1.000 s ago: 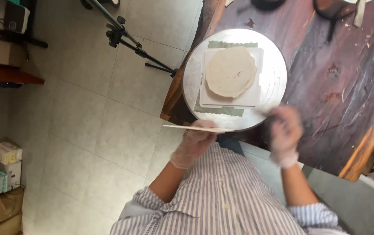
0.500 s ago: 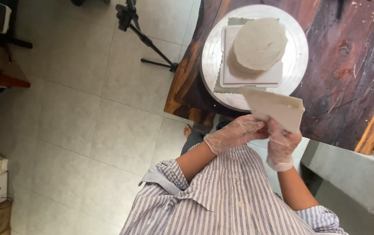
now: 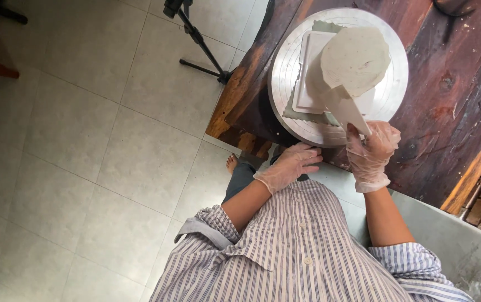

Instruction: Apply and smooth frosting on a small round cake using a scraper and palette knife.

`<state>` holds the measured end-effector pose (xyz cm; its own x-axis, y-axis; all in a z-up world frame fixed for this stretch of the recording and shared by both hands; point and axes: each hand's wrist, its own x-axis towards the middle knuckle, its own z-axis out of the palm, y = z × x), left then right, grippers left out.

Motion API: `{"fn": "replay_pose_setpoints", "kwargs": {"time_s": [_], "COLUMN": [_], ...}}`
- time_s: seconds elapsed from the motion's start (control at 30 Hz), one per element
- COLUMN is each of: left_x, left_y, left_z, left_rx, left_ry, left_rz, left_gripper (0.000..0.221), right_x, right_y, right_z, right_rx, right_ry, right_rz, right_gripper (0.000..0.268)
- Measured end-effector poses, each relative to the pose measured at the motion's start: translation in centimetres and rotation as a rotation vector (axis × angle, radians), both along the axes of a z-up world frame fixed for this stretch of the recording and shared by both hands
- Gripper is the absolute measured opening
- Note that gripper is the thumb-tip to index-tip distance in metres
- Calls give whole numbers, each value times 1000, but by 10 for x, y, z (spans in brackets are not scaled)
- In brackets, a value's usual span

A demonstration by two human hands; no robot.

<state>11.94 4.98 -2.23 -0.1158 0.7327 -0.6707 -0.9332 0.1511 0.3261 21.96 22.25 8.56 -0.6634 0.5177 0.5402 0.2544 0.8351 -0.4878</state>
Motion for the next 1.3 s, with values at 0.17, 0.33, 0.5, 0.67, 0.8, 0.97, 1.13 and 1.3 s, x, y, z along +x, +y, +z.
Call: {"fn": "replay_pose_setpoints", "kwargs": {"time_s": [0.17,0.33,0.5,0.67,0.8,0.97,1.13,1.3], "left_x": [6,7,-25,-68,-100,-113,-89,-110], "left_y": [3,-1,-8,-15,-20,-20,-25,-23], "left_z": [-21,-36,24,79,54,38,-7,17], "left_rx": [66,37,11,-47,-88,-11,51,110], "left_ry": [13,0,88,226,316,281,41,54], "left_rz": [73,154,137,123,271,480,102,192], "left_gripper": [40,36,41,53,74,84,82,83], "right_x": [-3,6,22,35,39,42,45,52], "right_y": [8,18,33,47,55,62,66,71], "right_z": [-2,-2,-6,-6,-2,2,6,8], "right_rx": [-3,12,14,12,-11,-23,-44,-66], "right_ry": [-5,-15,-13,-32,-64,-86,-102,-120], "right_rz": [26,18,7,14,24,44,57,82], "right_gripper": [18,20,23,21,19,18,17,16]}}
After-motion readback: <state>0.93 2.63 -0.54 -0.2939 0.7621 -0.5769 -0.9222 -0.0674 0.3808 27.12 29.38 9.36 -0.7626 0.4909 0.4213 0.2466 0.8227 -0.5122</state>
